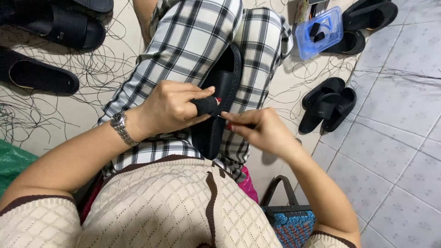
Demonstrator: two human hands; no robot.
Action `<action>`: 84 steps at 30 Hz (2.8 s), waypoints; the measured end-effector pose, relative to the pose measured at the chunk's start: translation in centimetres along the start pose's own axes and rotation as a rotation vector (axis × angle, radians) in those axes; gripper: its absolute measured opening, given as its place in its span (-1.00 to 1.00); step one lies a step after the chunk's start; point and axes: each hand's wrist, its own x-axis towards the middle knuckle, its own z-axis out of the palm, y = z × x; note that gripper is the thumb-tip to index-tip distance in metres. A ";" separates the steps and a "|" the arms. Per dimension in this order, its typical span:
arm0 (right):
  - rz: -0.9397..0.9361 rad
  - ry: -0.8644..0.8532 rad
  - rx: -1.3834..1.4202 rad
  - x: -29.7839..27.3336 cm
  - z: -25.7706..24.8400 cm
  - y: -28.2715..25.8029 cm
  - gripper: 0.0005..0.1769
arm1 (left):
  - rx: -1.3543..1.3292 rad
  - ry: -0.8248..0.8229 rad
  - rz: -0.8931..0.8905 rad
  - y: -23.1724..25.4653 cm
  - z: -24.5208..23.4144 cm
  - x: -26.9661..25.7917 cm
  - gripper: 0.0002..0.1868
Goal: Hand-sewing the upper component of a black sandal using a needle and thread while sitting on the floor.
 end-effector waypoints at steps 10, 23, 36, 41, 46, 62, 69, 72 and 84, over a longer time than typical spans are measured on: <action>-0.285 0.247 -0.913 -1.5 2.8 0.1 -0.71 | -0.102 -0.099 -0.330 5.1 -2.3 -3.1 -0.78; -0.333 0.252 -0.980 -1.4 2.5 0.3 -0.88 | -1.232 0.133 -1.178 9.1 -2.6 -2.5 -0.79; -0.254 0.275 -0.837 -3.4 2.2 0.5 -0.64 | -0.974 0.260 -1.338 6.9 2.1 -4.4 -0.75; -0.116 0.458 -0.604 -7.4 0.5 0.8 -0.66 | -0.828 0.133 -1.195 6.8 -2.1 -4.9 -0.76; -0.236 0.484 -0.665 -4.6 3.4 3.6 -0.70 | -0.784 0.317 -1.403 7.0 -3.6 -5.5 -0.66; -0.316 0.242 -1.068 -1.6 3.6 0.0 -0.61 | -1.759 0.319 -1.063 7.0 -2.7 -7.0 -0.69; -0.330 0.137 -0.857 -0.1 2.0 -0.1 -0.96 | -0.982 0.323 -1.487 8.2 -0.7 -3.2 -0.65; -0.355 0.147 -0.799 -0.3 1.3 -0.4 -0.95 | -0.976 0.363 -1.478 8.1 0.5 -3.2 -0.69; -0.226 0.290 -0.395 -6.8 1.0 0.5 -0.62 | -0.720 0.101 -1.299 7.5 -2.8 -4.5 -0.73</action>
